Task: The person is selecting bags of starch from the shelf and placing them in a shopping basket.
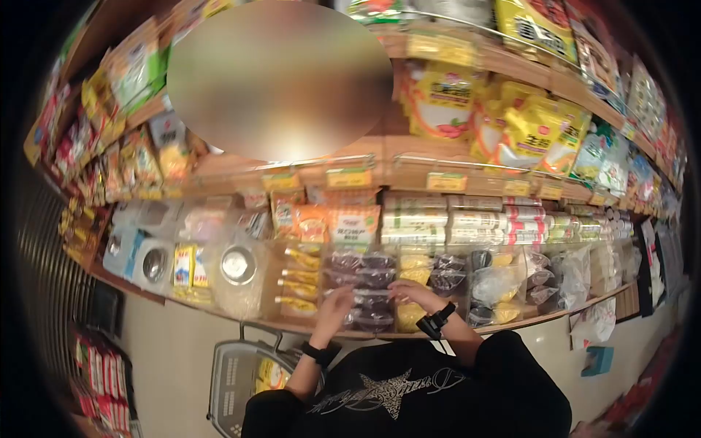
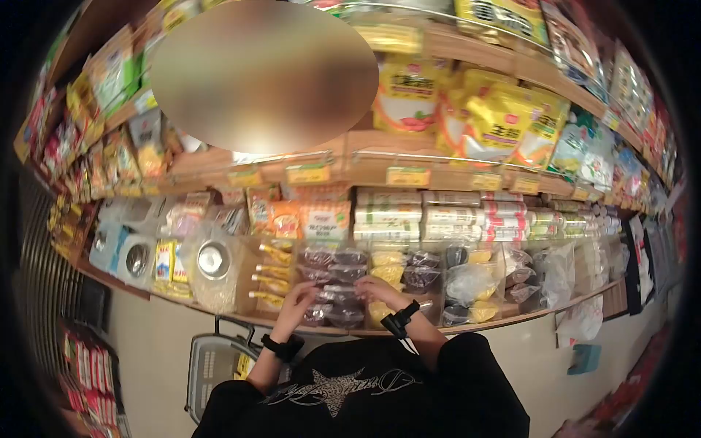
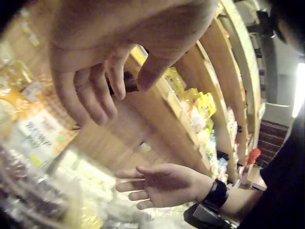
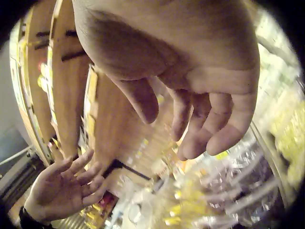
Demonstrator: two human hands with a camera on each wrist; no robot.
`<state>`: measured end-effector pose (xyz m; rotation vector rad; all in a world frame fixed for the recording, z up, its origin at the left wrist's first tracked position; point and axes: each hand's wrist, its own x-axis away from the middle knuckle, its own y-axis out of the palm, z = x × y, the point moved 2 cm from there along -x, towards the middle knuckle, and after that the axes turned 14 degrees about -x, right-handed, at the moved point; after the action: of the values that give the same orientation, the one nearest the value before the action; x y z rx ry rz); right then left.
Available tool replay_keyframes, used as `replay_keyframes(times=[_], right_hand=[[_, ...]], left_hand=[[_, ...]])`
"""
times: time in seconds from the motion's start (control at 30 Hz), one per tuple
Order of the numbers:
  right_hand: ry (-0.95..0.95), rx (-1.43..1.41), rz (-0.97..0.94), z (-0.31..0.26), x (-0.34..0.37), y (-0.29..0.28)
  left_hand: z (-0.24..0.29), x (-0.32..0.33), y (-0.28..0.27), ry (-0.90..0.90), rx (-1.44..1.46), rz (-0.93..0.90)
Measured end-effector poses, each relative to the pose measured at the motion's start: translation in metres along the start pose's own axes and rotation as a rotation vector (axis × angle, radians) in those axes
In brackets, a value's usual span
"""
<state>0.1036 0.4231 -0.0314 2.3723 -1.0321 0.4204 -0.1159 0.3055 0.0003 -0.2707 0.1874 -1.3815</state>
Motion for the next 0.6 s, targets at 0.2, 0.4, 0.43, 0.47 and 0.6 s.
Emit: replay_keyframes(times=[0.2, 0.4, 0.43, 0.47, 0.6], right_hand=[[-0.620, -0.004, -0.034, -0.163, 0.072, -0.031], [-1.132, 0.047, 0.187, -0.289, 0.086, -0.049], [-1.172, 0.042, 0.190, -0.303, 0.074, -0.052], [-1.214, 0.037, 0.192, -0.313, 0.062, -0.058], [-1.077, 0.133, 0.312, -0.331, 0.008, -0.086]], left_hand=[[0.180, -0.100, 0.060, 0.342, -0.064, -0.115], [0.277, -0.201, 0.081, 0.593, -0.052, 0.174], [0.285, -0.220, 0.084, 0.563, -0.007, 0.193], [0.289, -0.242, 0.086, 0.535, 0.039, 0.213], [0.294, -0.302, 0.084, 0.449, 0.098, 0.080]])
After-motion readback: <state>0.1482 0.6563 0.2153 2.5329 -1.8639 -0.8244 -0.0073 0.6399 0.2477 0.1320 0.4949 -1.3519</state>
